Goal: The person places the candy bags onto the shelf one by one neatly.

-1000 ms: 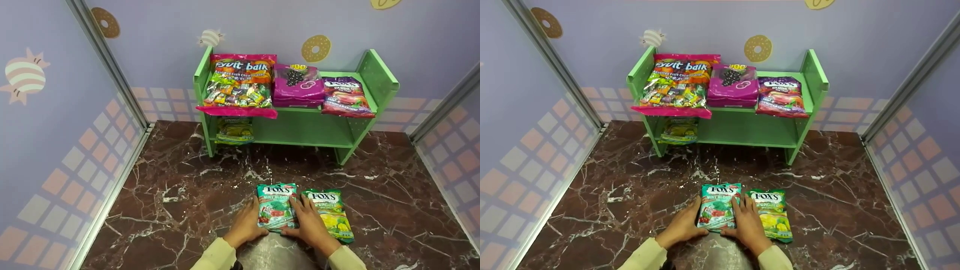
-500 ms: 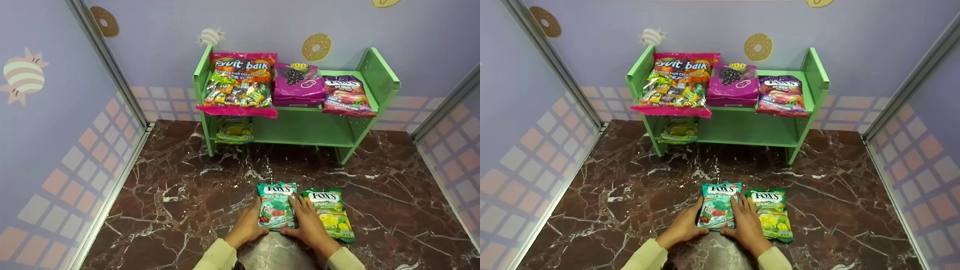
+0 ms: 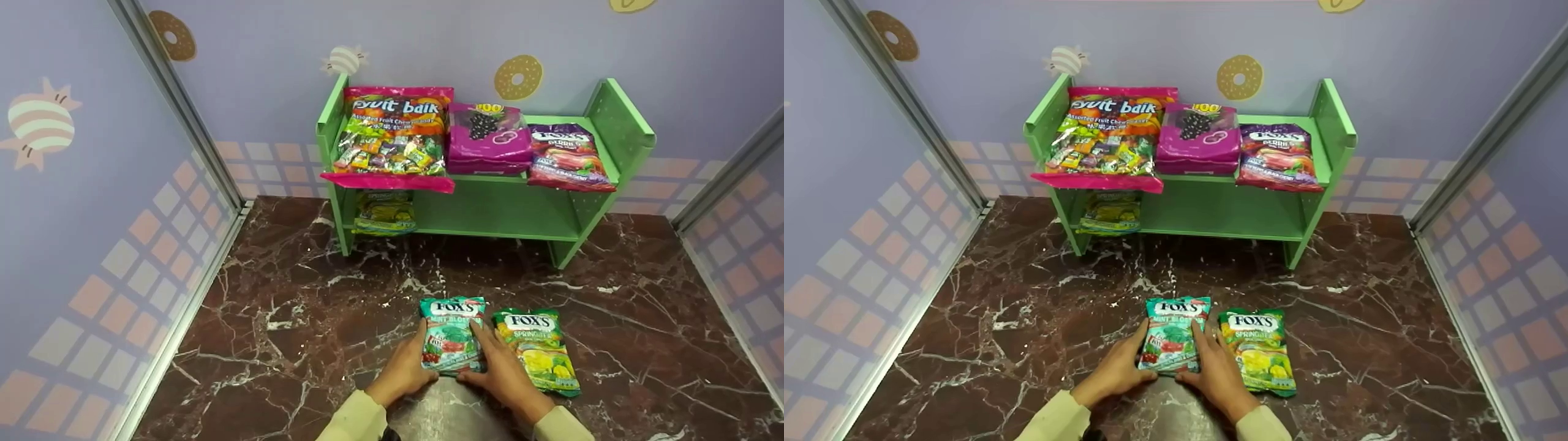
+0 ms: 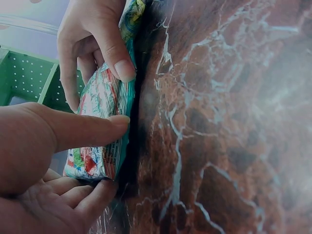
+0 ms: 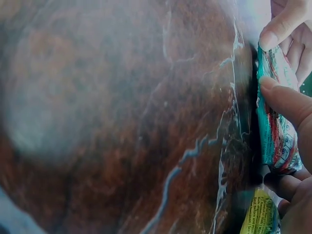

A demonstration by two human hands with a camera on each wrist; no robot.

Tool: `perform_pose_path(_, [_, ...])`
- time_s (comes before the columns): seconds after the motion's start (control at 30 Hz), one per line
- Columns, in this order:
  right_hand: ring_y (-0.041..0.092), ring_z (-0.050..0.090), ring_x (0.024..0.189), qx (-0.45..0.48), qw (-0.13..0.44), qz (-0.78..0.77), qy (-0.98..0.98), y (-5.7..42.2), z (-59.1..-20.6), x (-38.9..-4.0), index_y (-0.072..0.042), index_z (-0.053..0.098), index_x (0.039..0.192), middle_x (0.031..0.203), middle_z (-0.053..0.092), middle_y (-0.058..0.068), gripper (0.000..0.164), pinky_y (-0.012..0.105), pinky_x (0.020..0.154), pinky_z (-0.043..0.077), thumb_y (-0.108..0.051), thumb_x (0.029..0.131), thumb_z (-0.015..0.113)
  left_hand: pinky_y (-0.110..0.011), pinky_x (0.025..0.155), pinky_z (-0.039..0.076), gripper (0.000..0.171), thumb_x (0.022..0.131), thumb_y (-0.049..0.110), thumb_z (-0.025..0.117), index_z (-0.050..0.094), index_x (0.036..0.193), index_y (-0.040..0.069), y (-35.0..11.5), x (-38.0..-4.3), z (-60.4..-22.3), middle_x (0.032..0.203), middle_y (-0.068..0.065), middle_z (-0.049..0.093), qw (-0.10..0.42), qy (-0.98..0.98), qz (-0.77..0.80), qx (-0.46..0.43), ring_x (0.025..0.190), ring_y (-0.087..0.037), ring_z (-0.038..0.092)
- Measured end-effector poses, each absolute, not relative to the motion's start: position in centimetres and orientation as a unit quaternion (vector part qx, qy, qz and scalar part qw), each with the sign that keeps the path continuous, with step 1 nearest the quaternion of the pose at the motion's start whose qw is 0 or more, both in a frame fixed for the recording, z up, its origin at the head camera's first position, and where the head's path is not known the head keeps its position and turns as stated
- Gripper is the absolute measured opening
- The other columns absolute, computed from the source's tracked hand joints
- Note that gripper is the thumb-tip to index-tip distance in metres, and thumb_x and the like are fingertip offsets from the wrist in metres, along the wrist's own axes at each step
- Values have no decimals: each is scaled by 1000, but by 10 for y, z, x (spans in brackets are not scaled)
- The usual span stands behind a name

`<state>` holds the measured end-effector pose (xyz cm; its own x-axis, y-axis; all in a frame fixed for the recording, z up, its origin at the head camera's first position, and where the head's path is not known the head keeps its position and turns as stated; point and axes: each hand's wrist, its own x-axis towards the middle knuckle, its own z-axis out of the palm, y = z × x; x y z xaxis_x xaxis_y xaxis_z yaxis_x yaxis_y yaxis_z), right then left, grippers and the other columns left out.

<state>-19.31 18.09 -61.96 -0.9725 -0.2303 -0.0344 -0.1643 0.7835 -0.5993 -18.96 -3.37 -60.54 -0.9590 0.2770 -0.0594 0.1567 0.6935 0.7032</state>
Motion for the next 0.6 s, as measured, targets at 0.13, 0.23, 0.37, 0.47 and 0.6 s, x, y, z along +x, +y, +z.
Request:
perform_pose_path(0.13, [50, 30, 139, -100, 49, -318, 941, 180, -620, -193, -22, 27, 154, 156, 29, 21, 104, 74, 104, 25, -41, 70, 85, -47, 102, 46, 104, 71, 7, 84, 20, 152, -4, -34, -189, -604, 138, -26, 52, 78, 913, 381, 123, 125, -38, 53])
perform_pose_path(0.23, [49, 31, 139, -98, 45, -320, 941, 179, -619, -193, -22, 27, 154, 156, 29, 22, 103, 72, 104, 29, -39, 71, 85, -46, 102, 47, 104, 71, 8, 84, 20, 152, -4, -34, -190, -603, 138, -26, 52, 76, 915, 376, 125, 125, -37, 53])
perform_pose_path(0.37, [49, 32, 138, -103, 31, -318, 942, 178, -616, -194, -22, 26, 154, 155, 29, 24, 103, 77, 104, 19, -38, 71, 85, -47, 103, 45, 105, 72, 9, 83, 18, 153, -2, -34, -191, -600, 139, -27, 50, 82, 914, 380, 118, 126, -39, 52])
perform_pose_path(0.47, [49, 31, 139, -106, 25, -317, 942, 178, -613, -194, -22, 25, 155, 155, 28, 24, 104, 79, 103, 13, -37, 71, 85, -48, 106, 43, 105, 72, 9, 83, 17, 153, -1, -34, -193, -597, 142, -28, 47, 85, 912, 384, 117, 128, -40, 50])
perform_pose_path(0.6, [49, 28, 141, -101, 30, -329, 938, 179, -608, -197, -25, 23, 155, 156, 27, 23, 104, 73, 105, 26, -37, 72, 84, -47, 106, 43, 104, 73, 6, 82, 16, 154, -1, -34, -197, -592, 142, -27, 48, 76, 910, 389, 122, 129, -38, 50])
